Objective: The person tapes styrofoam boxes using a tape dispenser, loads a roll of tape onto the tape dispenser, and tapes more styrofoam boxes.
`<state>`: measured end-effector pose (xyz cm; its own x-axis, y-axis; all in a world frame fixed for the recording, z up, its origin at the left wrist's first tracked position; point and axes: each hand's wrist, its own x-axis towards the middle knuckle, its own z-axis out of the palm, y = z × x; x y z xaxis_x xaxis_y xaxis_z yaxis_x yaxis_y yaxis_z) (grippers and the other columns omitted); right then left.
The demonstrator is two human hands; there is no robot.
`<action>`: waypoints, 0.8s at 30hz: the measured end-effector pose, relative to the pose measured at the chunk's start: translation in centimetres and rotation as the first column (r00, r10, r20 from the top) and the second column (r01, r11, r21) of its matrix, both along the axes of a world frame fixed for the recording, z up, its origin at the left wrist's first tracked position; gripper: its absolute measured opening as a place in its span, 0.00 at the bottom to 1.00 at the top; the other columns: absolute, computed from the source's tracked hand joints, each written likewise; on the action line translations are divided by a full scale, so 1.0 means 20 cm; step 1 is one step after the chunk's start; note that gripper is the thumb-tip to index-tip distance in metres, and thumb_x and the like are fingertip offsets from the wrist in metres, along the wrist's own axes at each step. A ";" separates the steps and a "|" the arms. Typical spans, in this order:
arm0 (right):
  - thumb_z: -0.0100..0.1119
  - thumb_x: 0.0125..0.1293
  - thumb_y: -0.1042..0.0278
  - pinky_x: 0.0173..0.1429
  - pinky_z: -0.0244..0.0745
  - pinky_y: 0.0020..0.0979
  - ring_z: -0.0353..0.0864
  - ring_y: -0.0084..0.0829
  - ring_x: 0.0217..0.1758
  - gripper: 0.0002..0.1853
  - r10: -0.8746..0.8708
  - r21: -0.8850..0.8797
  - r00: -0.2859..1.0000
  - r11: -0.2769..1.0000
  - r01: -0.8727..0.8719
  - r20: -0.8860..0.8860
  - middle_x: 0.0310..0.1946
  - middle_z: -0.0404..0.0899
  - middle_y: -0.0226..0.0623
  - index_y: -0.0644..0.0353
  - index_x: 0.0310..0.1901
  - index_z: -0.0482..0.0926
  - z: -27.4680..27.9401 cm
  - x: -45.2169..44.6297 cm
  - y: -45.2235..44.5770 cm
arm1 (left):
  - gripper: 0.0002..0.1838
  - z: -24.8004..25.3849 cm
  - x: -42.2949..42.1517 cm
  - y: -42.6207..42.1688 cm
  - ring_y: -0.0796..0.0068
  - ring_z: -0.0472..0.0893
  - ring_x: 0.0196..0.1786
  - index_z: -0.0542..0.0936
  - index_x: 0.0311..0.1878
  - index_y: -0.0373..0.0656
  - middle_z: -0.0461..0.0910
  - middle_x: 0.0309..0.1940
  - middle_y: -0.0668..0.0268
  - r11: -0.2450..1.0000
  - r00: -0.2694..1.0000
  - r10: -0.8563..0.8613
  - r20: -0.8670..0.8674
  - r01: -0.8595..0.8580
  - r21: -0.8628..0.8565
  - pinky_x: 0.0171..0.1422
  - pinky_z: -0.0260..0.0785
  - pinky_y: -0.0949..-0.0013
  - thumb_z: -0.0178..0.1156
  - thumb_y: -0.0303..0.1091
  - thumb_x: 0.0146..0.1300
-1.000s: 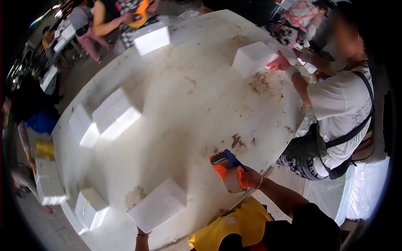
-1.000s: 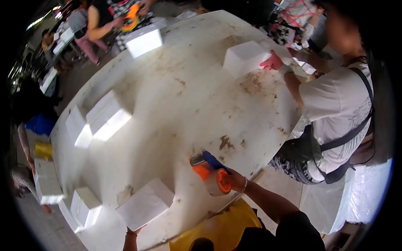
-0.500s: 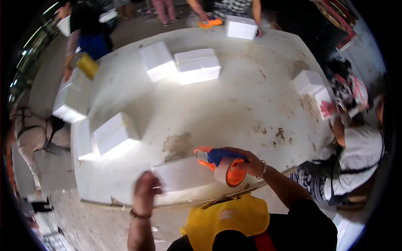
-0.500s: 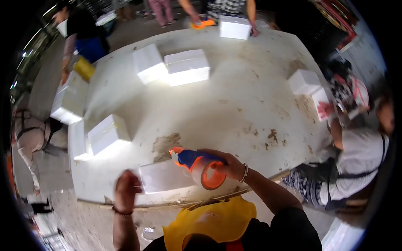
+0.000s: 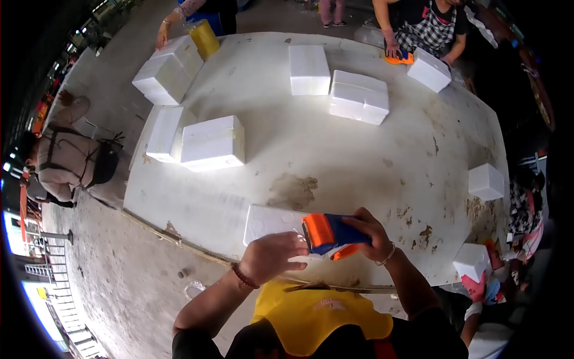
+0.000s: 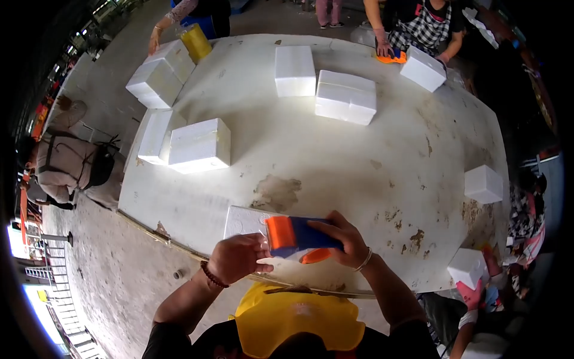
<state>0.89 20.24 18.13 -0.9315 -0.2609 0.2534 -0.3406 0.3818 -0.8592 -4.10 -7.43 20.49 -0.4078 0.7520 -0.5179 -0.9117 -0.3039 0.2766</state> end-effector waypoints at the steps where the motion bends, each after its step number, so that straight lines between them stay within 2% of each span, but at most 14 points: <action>1: 0.47 0.44 0.84 0.46 0.72 0.31 0.73 0.41 0.38 0.33 0.016 0.058 1.000 0.998 -0.015 -0.010 0.38 0.70 0.42 0.53 0.57 0.75 0.00 -0.04 -0.01 | 0.17 -0.03 -0.04 -0.02 0.65 0.76 0.44 0.74 0.49 0.39 0.76 0.40 0.63 0.996 0.997 0.011 0.071 -0.017 0.087 0.54 0.68 0.60 0.48 0.44 0.70; 2: 0.48 0.44 0.84 0.45 0.72 0.32 0.74 0.41 0.38 0.33 0.035 0.115 0.999 0.993 -0.033 -0.016 0.38 0.70 0.43 0.52 0.57 0.75 -0.01 -0.07 -0.03 | 0.19 -0.03 -0.08 -0.04 0.64 0.76 0.44 0.75 0.50 0.40 0.76 0.39 0.63 0.984 0.989 0.018 0.145 -0.043 0.171 0.54 0.67 0.59 0.47 0.46 0.70; 3: 0.49 0.44 0.83 0.45 0.73 0.32 0.74 0.41 0.38 0.33 0.054 0.151 0.998 0.987 -0.055 0.011 0.38 0.70 0.42 0.50 0.57 0.75 0.00 -0.12 -0.05 | 0.18 0.03 -0.15 -0.03 0.69 0.76 0.43 0.76 0.46 0.41 0.76 0.36 0.66 0.999 0.975 -0.028 0.222 0.033 -0.016 0.51 0.68 0.65 0.49 0.47 0.69; 6: 0.52 0.45 0.80 0.44 0.74 0.33 0.74 0.42 0.38 0.33 0.103 0.260 0.988 0.957 -0.129 0.111 0.38 0.70 0.40 0.46 0.57 0.75 0.03 -0.34 -0.15 | 0.17 -0.14 -0.20 -0.09 0.75 0.77 0.40 0.77 0.43 0.41 0.76 0.33 0.68 0.957 0.995 0.051 -0.090 -0.075 -0.280 0.47 0.69 0.71 0.52 0.47 0.68; 9: 0.55 0.47 0.79 0.47 0.74 0.32 0.76 0.41 0.40 0.32 0.176 0.328 0.929 0.900 -0.286 0.325 0.36 0.72 0.39 0.43 0.58 0.75 0.02 -0.65 -0.25 | 0.11 -0.31 -0.35 -0.28 0.80 0.77 0.29 0.78 0.39 0.41 0.78 0.27 0.68 0.808 0.927 0.187 -0.324 -0.333 -0.486 0.33 0.73 0.73 0.57 0.40 0.65; 10: 0.52 0.48 0.82 0.50 0.73 0.31 0.77 0.40 0.42 0.33 0.194 0.306 0.936 0.908 -0.285 0.295 0.37 0.74 0.40 0.45 0.59 0.74 0.00 -0.77 -0.26 | 0.11 -0.35 -0.43 -0.39 0.80 0.75 0.26 0.79 0.38 0.41 0.76 0.24 0.69 0.734 0.863 0.242 -0.445 -0.462 -0.497 0.30 0.73 0.74 0.58 0.40 0.65; 12: 0.45 0.47 0.87 0.60 0.68 0.30 0.77 0.35 0.52 0.33 0.244 0.209 0.863 0.908 -0.364 0.442 0.47 0.78 0.41 0.56 0.59 0.73 0.00 -1.07 -0.20 | 0.10 -0.42 -0.59 -0.71 0.85 0.71 0.23 0.76 0.30 0.44 0.72 0.20 0.73 0.628 0.794 0.371 -0.481 -0.596 -0.500 0.28 0.70 0.76 0.59 0.39 0.65; 13: 0.41 0.46 0.88 0.65 0.64 0.29 0.74 0.32 0.58 0.33 0.271 0.033 0.772 0.935 -0.353 0.575 0.54 0.76 0.41 0.61 0.59 0.72 -0.03 -1.18 -0.18 | 0.12 -0.41 -0.61 -0.81 0.87 0.70 0.21 0.75 0.27 0.45 0.72 0.19 0.73 0.585 0.843 0.331 -0.424 -0.536 -0.608 0.26 0.68 0.78 0.59 0.39 0.64; 14: 0.40 0.47 0.88 0.68 0.60 0.31 0.72 0.31 0.62 0.33 0.257 0.016 0.646 0.923 -0.385 0.719 0.57 0.74 0.41 0.63 0.59 0.71 -0.03 -1.28 -0.22 | 0.12 -0.45 -0.56 -0.86 0.86 0.70 0.20 0.75 0.27 0.45 0.72 0.18 0.72 0.569 0.883 0.293 -0.367 -0.469 -0.675 0.24 0.66 0.78 0.59 0.39 0.64; 16: 0.39 0.45 0.87 0.60 0.69 0.27 0.77 0.29 0.52 0.34 0.366 0.011 0.605 0.850 -0.527 0.707 0.53 0.77 0.39 0.60 0.59 0.73 -0.19 -1.41 -0.33 | 0.12 -0.55 -0.42 -0.89 0.85 0.70 0.20 0.75 0.27 0.44 0.73 0.19 0.72 0.552 0.907 0.389 -0.160 -0.369 -0.747 0.22 0.66 0.79 0.60 0.39 0.64; 19: 0.42 0.42 0.84 0.63 0.64 0.25 0.73 0.27 0.57 0.33 0.122 0.048 0.291 0.855 -0.516 0.949 0.53 0.77 0.38 0.63 0.56 0.75 -0.37 -1.59 -0.51 | 0.14 -0.74 -0.20 -0.89 0.83 0.73 0.21 0.75 0.26 0.44 0.73 0.20 0.71 0.604 0.847 0.527 0.067 -0.318 -0.731 0.23 0.68 0.79 0.60 0.41 0.64; 22: 0.41 0.41 0.84 0.54 0.69 0.22 0.75 0.23 0.48 0.34 0.261 -0.042 0.268 0.786 -0.617 0.927 0.50 0.78 0.35 0.62 0.55 0.76 -0.59 -1.66 -0.54 | 0.14 -0.82 -0.04 -0.79 0.82 0.73 0.22 0.74 0.27 0.44 0.73 0.21 0.71 0.655 0.765 0.594 0.250 -0.279 -0.702 0.23 0.67 0.78 0.59 0.41 0.65; 23: 0.41 0.40 0.83 0.43 0.71 0.19 0.74 0.19 0.37 0.34 0.287 -0.044 0.274 0.761 -0.648 0.918 0.48 0.79 0.33 0.62 0.55 0.77 -0.60 -1.66 -0.57 | 0.14 -0.83 -0.02 -0.76 0.81 0.72 0.23 0.74 0.28 0.42 0.73 0.22 0.70 0.664 0.717 0.627 0.305 -0.286 -0.691 0.23 0.66 0.77 0.58 0.40 0.65; 24: 0.41 0.40 0.83 0.41 0.70 0.18 0.73 0.18 0.35 0.34 0.255 -0.041 0.246 0.767 -0.641 0.935 0.47 0.79 0.32 0.62 0.55 0.77 -0.60 -1.67 -0.60 | 0.14 -0.86 0.02 -0.72 0.80 0.72 0.23 0.74 0.29 0.41 0.72 0.22 0.69 0.672 0.694 0.638 0.334 -0.289 -0.682 0.23 0.64 0.77 0.57 0.39 0.66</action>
<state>-32.45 8.32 6.10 -0.2464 -0.5872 -0.7710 0.2963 0.7118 -0.6368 -3.69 -21.83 3.24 -0.1586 0.0500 -0.9861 -0.7269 -0.6817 0.0824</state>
